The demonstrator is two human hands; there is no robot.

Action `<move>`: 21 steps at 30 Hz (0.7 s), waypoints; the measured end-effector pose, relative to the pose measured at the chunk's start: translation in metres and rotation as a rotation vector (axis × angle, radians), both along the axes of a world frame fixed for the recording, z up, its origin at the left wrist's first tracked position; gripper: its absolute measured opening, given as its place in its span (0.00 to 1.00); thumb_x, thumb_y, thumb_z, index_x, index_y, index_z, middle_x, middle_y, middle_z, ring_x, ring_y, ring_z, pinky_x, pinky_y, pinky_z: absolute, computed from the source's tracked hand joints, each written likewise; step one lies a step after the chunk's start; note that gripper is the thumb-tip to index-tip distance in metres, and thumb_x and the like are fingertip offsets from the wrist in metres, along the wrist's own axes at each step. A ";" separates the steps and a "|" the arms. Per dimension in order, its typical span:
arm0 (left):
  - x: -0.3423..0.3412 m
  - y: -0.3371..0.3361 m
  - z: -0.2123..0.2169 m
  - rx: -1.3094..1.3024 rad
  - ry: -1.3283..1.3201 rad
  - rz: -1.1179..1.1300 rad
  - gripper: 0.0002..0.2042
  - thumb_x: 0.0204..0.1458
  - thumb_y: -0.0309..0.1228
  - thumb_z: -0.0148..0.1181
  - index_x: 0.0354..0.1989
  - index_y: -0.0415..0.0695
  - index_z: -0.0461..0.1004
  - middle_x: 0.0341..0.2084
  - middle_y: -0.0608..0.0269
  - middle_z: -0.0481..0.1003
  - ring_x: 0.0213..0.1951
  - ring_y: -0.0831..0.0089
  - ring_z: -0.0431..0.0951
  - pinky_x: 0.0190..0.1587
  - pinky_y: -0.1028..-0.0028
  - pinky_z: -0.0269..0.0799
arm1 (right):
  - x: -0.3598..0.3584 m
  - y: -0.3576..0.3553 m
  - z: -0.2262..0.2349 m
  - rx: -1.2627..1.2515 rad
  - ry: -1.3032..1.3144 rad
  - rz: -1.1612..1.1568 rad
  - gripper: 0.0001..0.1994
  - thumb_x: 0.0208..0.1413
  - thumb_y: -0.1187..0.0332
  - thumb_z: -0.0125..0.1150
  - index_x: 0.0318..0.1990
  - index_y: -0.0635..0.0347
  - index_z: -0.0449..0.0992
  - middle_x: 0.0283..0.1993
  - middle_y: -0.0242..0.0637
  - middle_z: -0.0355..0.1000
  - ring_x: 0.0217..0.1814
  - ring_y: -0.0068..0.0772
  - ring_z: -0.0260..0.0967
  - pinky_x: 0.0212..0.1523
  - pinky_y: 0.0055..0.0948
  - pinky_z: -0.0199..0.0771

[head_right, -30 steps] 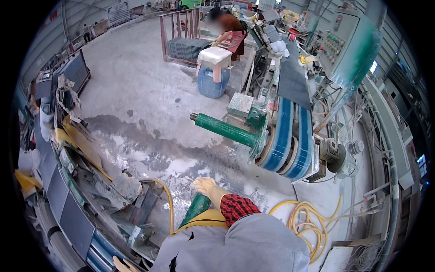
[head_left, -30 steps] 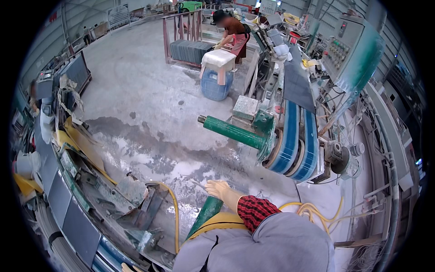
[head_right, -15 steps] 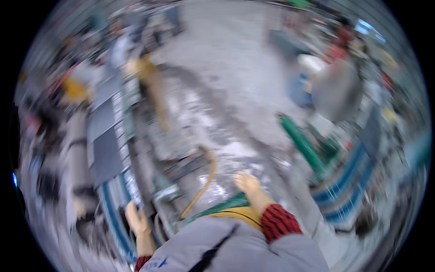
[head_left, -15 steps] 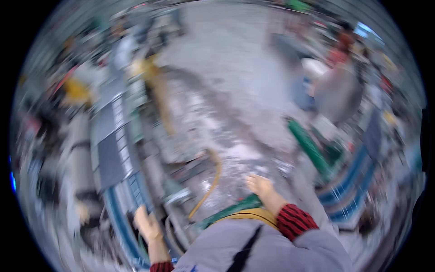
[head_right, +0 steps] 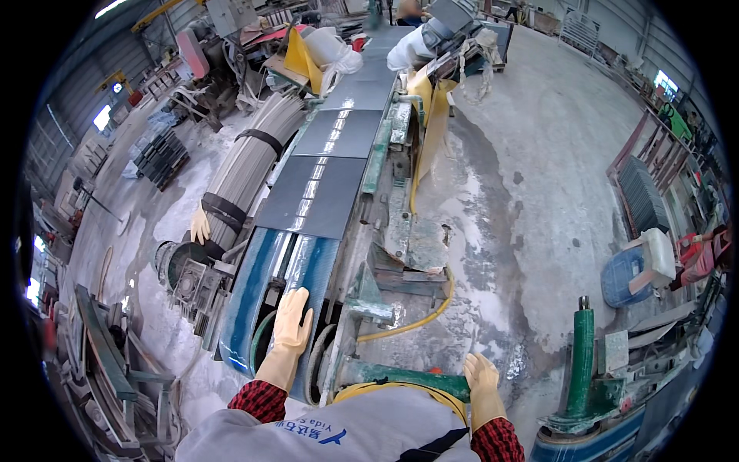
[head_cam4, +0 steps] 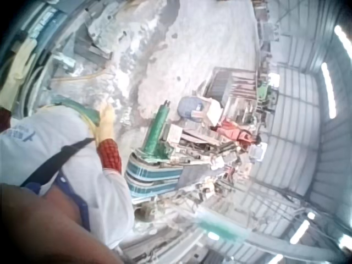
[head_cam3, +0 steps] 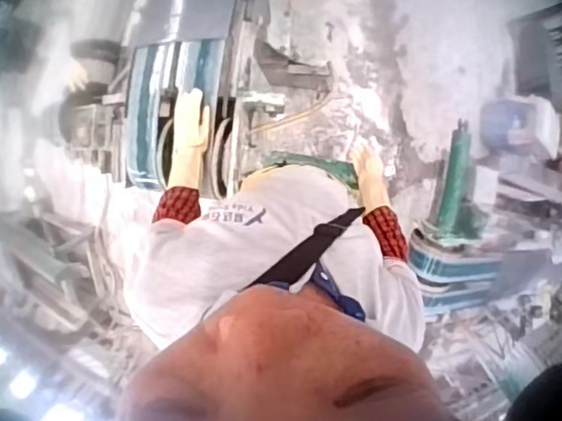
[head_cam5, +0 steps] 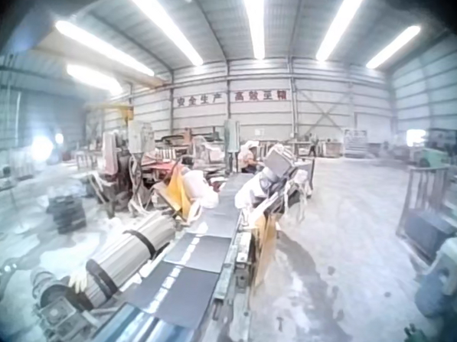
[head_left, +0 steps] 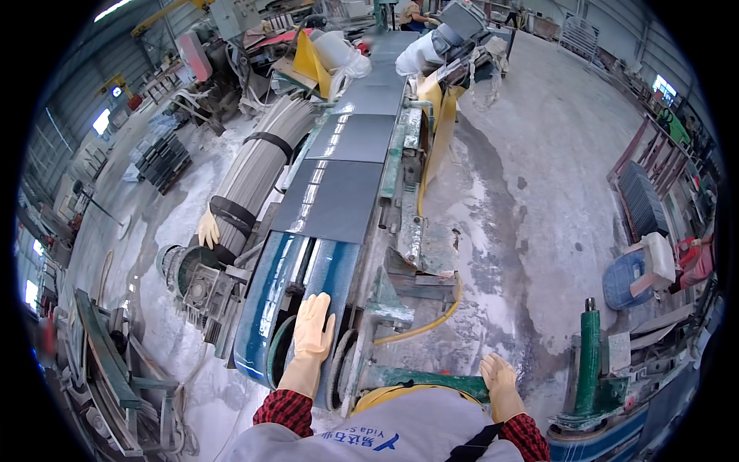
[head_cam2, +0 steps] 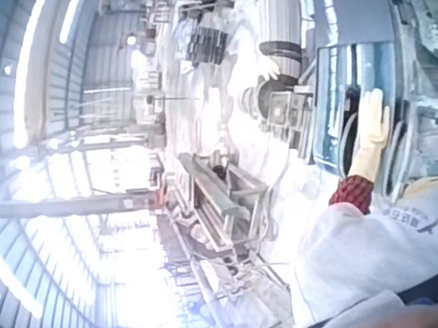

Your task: The person repeatedly picks up dark rectangular slabs from a conveyor belt and places them onto a processing machine. The person wears gloves and handles the slabs one at a time in a repetitive loop within a factory setting.

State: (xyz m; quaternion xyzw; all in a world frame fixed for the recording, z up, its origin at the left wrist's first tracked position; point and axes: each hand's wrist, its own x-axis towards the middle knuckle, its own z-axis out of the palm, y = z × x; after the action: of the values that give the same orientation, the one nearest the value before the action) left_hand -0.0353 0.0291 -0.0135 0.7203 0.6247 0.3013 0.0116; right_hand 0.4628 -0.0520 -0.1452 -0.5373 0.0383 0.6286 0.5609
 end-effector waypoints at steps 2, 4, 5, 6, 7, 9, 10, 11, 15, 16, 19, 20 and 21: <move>0.003 0.001 0.003 -0.004 0.002 -0.003 0.22 0.53 0.26 0.59 0.58 0.39 0.68 0.55 0.46 0.71 0.59 0.45 0.67 0.65 0.54 0.57 | 0.001 0.000 0.002 -0.003 -0.005 -0.005 0.17 0.58 0.71 0.58 0.53 0.68 0.69 0.53 0.57 0.72 0.51 0.53 0.74 0.52 0.45 0.78; 0.004 0.001 0.004 -0.001 -0.001 -0.006 0.22 0.52 0.26 0.59 0.57 0.38 0.68 0.55 0.46 0.71 0.59 0.44 0.67 0.65 0.54 0.57 | -0.001 0.001 0.006 0.006 0.001 -0.003 0.17 0.58 0.71 0.59 0.53 0.68 0.69 0.53 0.57 0.72 0.51 0.53 0.74 0.52 0.45 0.78; 0.003 0.000 0.004 -0.003 0.004 -0.004 0.22 0.52 0.26 0.59 0.57 0.38 0.68 0.54 0.46 0.71 0.59 0.44 0.67 0.65 0.53 0.57 | -0.004 0.002 0.009 -0.005 -0.011 -0.004 0.17 0.58 0.71 0.58 0.53 0.69 0.69 0.53 0.57 0.72 0.52 0.53 0.74 0.52 0.45 0.78; 0.003 -0.001 0.003 -0.005 0.008 -0.001 0.22 0.52 0.26 0.59 0.57 0.37 0.68 0.54 0.46 0.71 0.59 0.44 0.67 0.65 0.53 0.57 | -0.005 0.002 0.012 -0.016 -0.024 -0.004 0.17 0.59 0.71 0.58 0.53 0.69 0.68 0.53 0.58 0.72 0.52 0.54 0.74 0.52 0.45 0.78; 0.002 0.000 0.003 -0.005 0.012 -0.001 0.22 0.52 0.26 0.59 0.57 0.37 0.68 0.54 0.45 0.71 0.59 0.44 0.67 0.64 0.53 0.57 | -0.007 0.002 0.014 -0.025 -0.036 -0.007 0.17 0.59 0.71 0.58 0.53 0.69 0.68 0.53 0.58 0.72 0.52 0.54 0.74 0.52 0.45 0.78; 0.002 -0.001 0.001 0.011 0.013 -0.008 0.21 0.52 0.25 0.59 0.57 0.37 0.69 0.54 0.45 0.71 0.59 0.44 0.67 0.64 0.53 0.58 | -0.005 0.000 0.007 -0.016 -0.025 -0.027 0.16 0.60 0.71 0.57 0.54 0.69 0.68 0.53 0.57 0.72 0.52 0.54 0.74 0.53 0.45 0.77; 0.001 -0.004 0.000 0.017 0.017 -0.006 0.21 0.52 0.25 0.59 0.56 0.37 0.69 0.54 0.45 0.71 0.59 0.44 0.67 0.64 0.53 0.58 | -0.007 0.000 0.007 -0.013 -0.017 -0.031 0.16 0.60 0.71 0.56 0.54 0.69 0.68 0.53 0.57 0.72 0.53 0.54 0.74 0.53 0.45 0.77; 0.000 -0.005 -0.001 0.024 0.020 -0.004 0.21 0.52 0.25 0.59 0.56 0.36 0.69 0.54 0.45 0.71 0.58 0.44 0.67 0.64 0.53 0.58 | -0.009 0.001 0.008 -0.024 -0.046 -0.024 0.16 0.61 0.71 0.56 0.54 0.69 0.68 0.54 0.57 0.72 0.53 0.54 0.74 0.53 0.45 0.77; -0.002 -0.010 -0.001 0.034 0.011 -0.004 0.21 0.53 0.25 0.59 0.56 0.36 0.69 0.54 0.45 0.71 0.58 0.44 0.67 0.64 0.53 0.58 | -0.017 0.005 0.017 -0.070 -0.113 -0.026 0.16 0.61 0.71 0.56 0.53 0.69 0.68 0.54 0.57 0.72 0.53 0.55 0.74 0.54 0.45 0.76; -0.001 -0.011 0.000 0.024 0.012 0.002 0.21 0.52 0.25 0.59 0.56 0.37 0.69 0.54 0.46 0.71 0.58 0.44 0.67 0.64 0.53 0.58 | -0.018 0.004 0.017 -0.081 -0.119 -0.036 0.16 0.61 0.71 0.56 0.53 0.69 0.68 0.54 0.57 0.72 0.53 0.55 0.74 0.54 0.46 0.76; 0.000 -0.012 0.003 0.017 0.013 -0.002 0.22 0.52 0.25 0.60 0.57 0.37 0.69 0.54 0.46 0.71 0.58 0.44 0.67 0.64 0.53 0.58 | -0.013 0.001 0.011 -0.034 -0.074 -0.034 0.16 0.60 0.71 0.57 0.53 0.70 0.68 0.53 0.57 0.72 0.52 0.55 0.74 0.54 0.46 0.76; 0.000 -0.012 0.004 0.020 0.013 -0.009 0.22 0.52 0.25 0.60 0.57 0.37 0.68 0.54 0.46 0.71 0.58 0.44 0.67 0.64 0.53 0.58 | -0.012 0.000 0.010 -0.019 -0.068 -0.029 0.16 0.60 0.71 0.57 0.53 0.70 0.68 0.53 0.58 0.72 0.52 0.56 0.74 0.54 0.46 0.76; 0.000 -0.013 0.005 0.016 0.014 -0.006 0.22 0.52 0.25 0.60 0.57 0.37 0.68 0.54 0.46 0.71 0.58 0.44 0.67 0.64 0.53 0.58 | -0.011 0.000 0.009 -0.004 -0.062 -0.025 0.16 0.60 0.71 0.57 0.52 0.70 0.68 0.53 0.58 0.72 0.52 0.56 0.74 0.53 0.46 0.77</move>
State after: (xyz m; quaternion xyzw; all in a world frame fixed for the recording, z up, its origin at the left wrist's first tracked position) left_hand -0.0356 0.0162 -0.0089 0.7242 0.6203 0.3012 0.0021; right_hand 0.4519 -0.0525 -0.1362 -0.5572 0.0289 0.6046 0.5684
